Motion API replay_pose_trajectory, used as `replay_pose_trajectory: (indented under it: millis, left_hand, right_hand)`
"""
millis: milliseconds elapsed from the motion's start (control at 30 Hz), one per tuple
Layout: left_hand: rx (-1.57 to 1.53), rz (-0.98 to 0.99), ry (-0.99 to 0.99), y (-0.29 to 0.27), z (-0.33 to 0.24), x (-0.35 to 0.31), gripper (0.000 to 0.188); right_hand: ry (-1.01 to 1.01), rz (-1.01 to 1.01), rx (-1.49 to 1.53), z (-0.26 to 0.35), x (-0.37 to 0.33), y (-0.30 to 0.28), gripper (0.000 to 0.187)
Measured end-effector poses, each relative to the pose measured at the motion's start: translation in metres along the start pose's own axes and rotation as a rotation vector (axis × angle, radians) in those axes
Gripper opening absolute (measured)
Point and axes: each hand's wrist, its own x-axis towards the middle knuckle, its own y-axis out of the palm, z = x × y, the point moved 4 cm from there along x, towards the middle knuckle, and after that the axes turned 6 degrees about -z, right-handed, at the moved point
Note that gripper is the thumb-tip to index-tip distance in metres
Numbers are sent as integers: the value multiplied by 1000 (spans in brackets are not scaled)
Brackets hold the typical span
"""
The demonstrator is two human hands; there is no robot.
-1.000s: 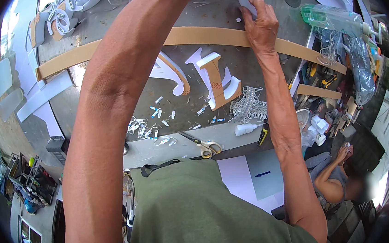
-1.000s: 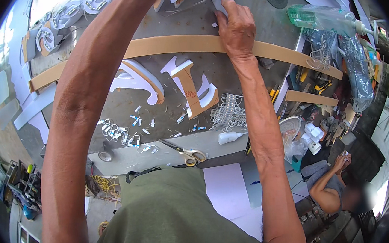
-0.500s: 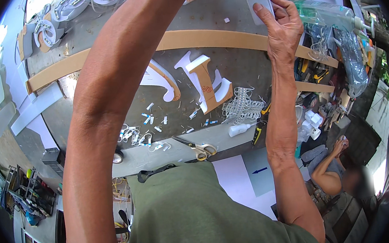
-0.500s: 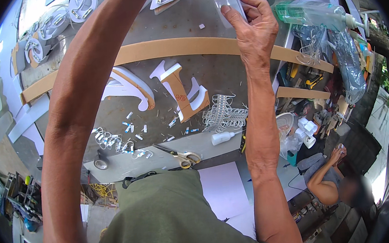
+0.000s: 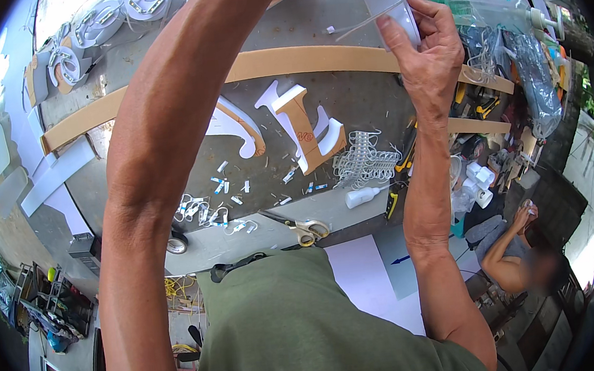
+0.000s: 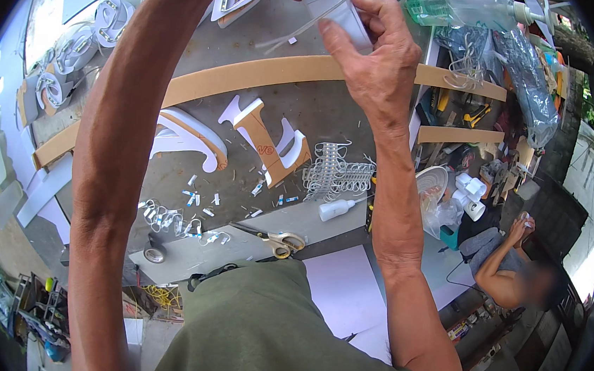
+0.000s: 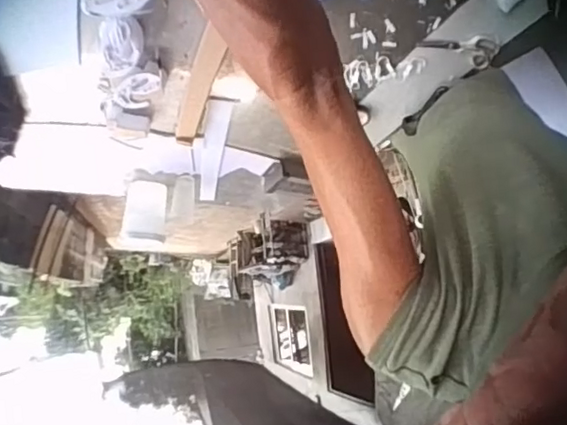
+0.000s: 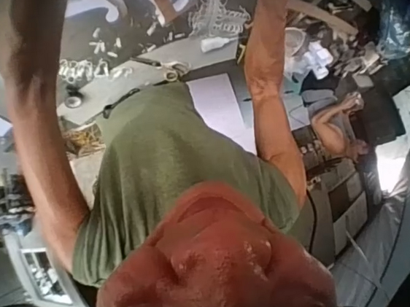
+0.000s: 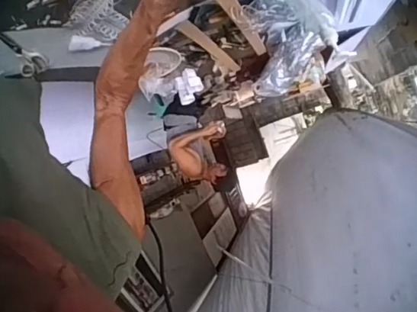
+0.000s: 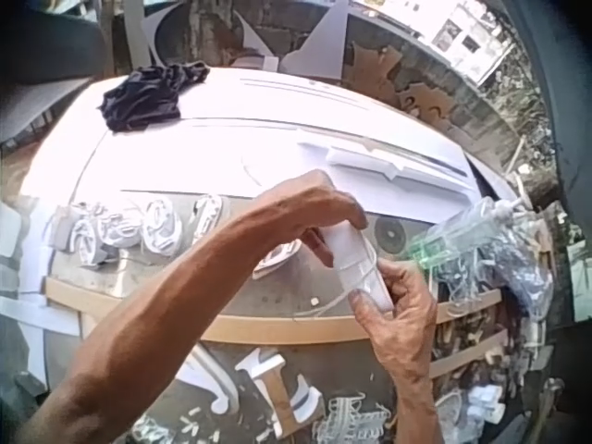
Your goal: Assembling and wiring channel letters for signage on a production table.
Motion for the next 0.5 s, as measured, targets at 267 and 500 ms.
replay_pose_trajectory:
  millis: [267,500]
  left_hand:
    - [-41,-111,8,15,-28,-48,34]
    - [364,-395,-52,27,-50,-152,62]
  right_hand:
    - [-443,-141,-650,56,-23,-1,54]
    - [-516,-90,-364,98,-69,-14,56]
